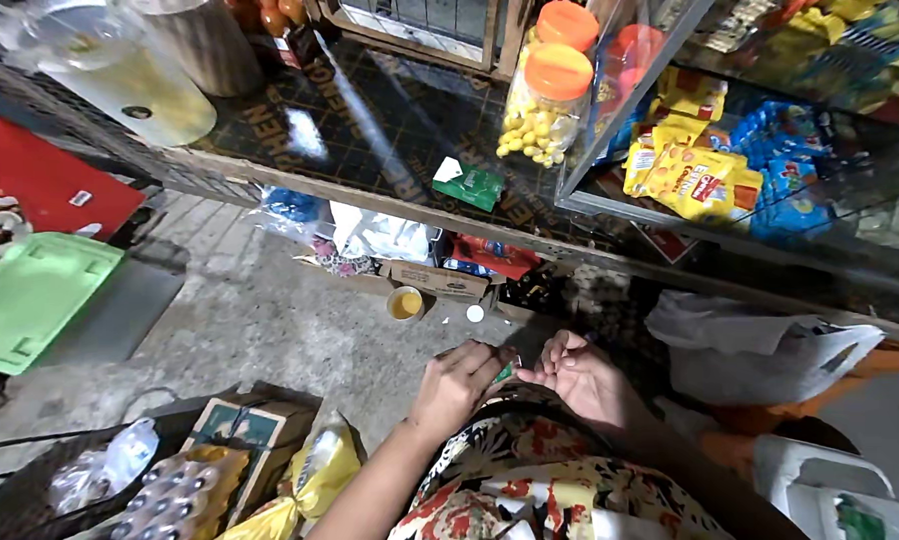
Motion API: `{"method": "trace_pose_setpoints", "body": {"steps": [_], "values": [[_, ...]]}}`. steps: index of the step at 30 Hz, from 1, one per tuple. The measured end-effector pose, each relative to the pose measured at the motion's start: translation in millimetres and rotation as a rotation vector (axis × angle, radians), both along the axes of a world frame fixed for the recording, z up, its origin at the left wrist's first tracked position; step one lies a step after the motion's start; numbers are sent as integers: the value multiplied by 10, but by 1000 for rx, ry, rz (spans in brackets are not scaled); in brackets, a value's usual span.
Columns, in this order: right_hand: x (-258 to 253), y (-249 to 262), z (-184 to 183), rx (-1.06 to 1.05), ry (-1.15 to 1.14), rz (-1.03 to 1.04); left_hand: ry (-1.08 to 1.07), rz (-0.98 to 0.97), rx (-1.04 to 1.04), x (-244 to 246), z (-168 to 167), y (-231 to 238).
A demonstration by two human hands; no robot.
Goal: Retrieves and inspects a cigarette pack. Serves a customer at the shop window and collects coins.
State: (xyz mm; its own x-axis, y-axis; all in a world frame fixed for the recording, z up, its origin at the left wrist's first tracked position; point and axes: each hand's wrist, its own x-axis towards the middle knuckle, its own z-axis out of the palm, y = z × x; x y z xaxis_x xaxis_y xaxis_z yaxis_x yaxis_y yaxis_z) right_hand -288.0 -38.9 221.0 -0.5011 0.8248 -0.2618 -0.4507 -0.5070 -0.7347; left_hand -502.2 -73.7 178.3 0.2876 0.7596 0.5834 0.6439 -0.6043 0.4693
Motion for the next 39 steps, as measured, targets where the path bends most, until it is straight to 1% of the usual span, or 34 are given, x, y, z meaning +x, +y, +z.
{"method": "trace_pose_setpoints", "body": {"steps": [8,14,18,20,22,23,24,26,27,29,31,33,39], "values": [[70,-45,34,-38,-11,-21,23,-46,5,94,-2,-14],[84,-43,-59,-73,100,-42,24,-53,14,117,10,-7],[64,-36,-70,-137,170,-86,4,-56,3,141,-9,-5],[52,-24,-68,-163,192,-104,5,-69,-6,152,-21,-4],[47,-11,-53,-134,164,-126,-2,-92,-14,184,-47,-8],[51,-9,-45,-55,100,-139,-29,-101,-29,191,-58,-6],[72,-9,-45,96,-21,-144,-67,-105,-52,185,-66,3],[173,12,-63,563,-385,-113,-138,-116,-113,145,-69,21],[216,32,-59,761,-554,-96,-162,-126,-143,125,-68,26],[258,72,-36,1004,-753,-53,-195,-144,-186,105,-70,30],[248,105,-26,1166,-840,-14,-210,-156,-209,99,-73,33],[229,127,-22,1279,-889,32,-220,-167,-229,100,-74,44],[174,227,122,1501,-996,242,-263,-217,-307,87,-100,78]]}}
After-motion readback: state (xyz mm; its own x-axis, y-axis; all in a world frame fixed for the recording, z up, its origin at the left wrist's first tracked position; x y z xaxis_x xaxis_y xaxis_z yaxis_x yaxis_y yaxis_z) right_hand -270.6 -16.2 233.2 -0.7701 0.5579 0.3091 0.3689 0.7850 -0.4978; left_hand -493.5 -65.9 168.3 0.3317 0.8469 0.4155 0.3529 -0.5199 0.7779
